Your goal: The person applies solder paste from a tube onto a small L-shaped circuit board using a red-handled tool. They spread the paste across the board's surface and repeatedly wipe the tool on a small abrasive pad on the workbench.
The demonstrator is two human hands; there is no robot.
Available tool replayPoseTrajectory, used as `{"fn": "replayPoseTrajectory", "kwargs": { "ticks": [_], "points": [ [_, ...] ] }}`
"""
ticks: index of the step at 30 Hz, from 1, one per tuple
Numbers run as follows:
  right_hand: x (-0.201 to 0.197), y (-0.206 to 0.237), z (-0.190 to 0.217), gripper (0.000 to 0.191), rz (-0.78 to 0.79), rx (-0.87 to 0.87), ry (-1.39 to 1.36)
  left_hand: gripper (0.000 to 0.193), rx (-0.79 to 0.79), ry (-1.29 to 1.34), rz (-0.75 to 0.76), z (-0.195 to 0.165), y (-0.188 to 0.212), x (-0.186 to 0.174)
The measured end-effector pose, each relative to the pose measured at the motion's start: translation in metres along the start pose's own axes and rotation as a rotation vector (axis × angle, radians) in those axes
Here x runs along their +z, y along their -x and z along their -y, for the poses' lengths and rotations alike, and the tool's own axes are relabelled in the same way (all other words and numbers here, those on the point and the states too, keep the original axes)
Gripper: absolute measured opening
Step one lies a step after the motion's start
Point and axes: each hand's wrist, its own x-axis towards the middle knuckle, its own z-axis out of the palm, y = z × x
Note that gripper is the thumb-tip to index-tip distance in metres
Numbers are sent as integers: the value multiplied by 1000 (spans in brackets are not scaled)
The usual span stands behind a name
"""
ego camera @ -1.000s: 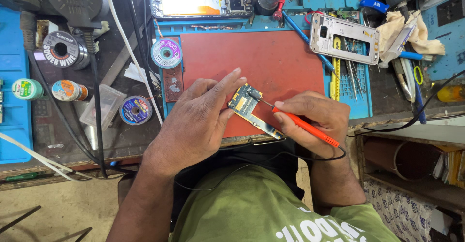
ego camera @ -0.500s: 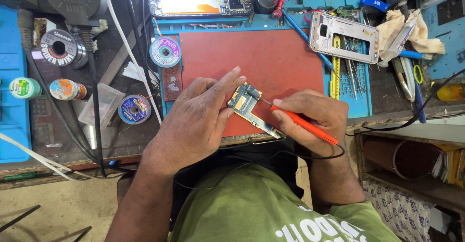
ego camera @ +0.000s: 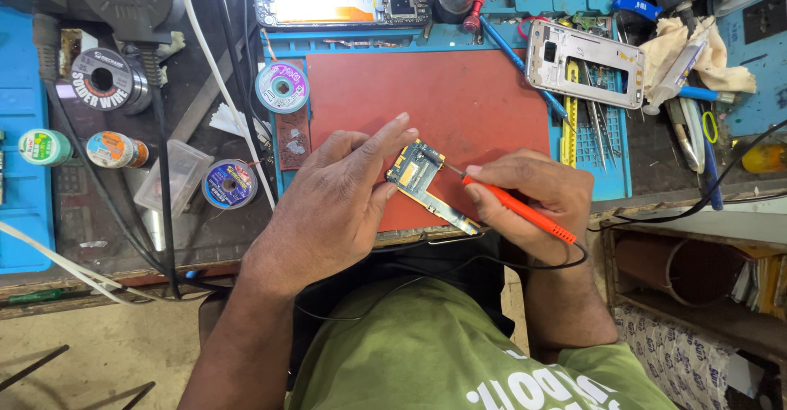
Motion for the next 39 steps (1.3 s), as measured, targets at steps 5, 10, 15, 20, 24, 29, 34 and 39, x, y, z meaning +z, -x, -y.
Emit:
{"fn": "replayPoseTrajectory", "kwargs": {
  "ticks": [5, 10, 15, 20, 24, 29, 34, 39],
  "points": [
    [-1, 0, 1, 17, -4, 7, -22, 69, 15, -11, -7, 0, 0, 0],
    [0, 0, 3, 18, 8, 8, 17, 68, 37, 1, -21, 0, 0, 1],
    [2, -1, 4, 19, -15, 49, 4, 68, 0, -1, -5, 0, 0, 0],
    [2, -2, 5, 20, -23, 53, -4, 68, 6, 2, -7, 1, 0, 0],
    [1, -2, 5, 19, 12, 42, 5, 68, 19, -4, -10, 1, -1, 0],
    [2, -2, 3, 19, 32, 4, 23, 68, 16, -8, -10, 0, -1, 0],
    [0, -2, 2, 20, 29, -33, 28, 67, 12, -9, -7, 0, -1, 0],
    [0, -1, 1, 19, -2, 2, -2, 67, 5, -7, -8, -1, 0, 0]
  ]
}}
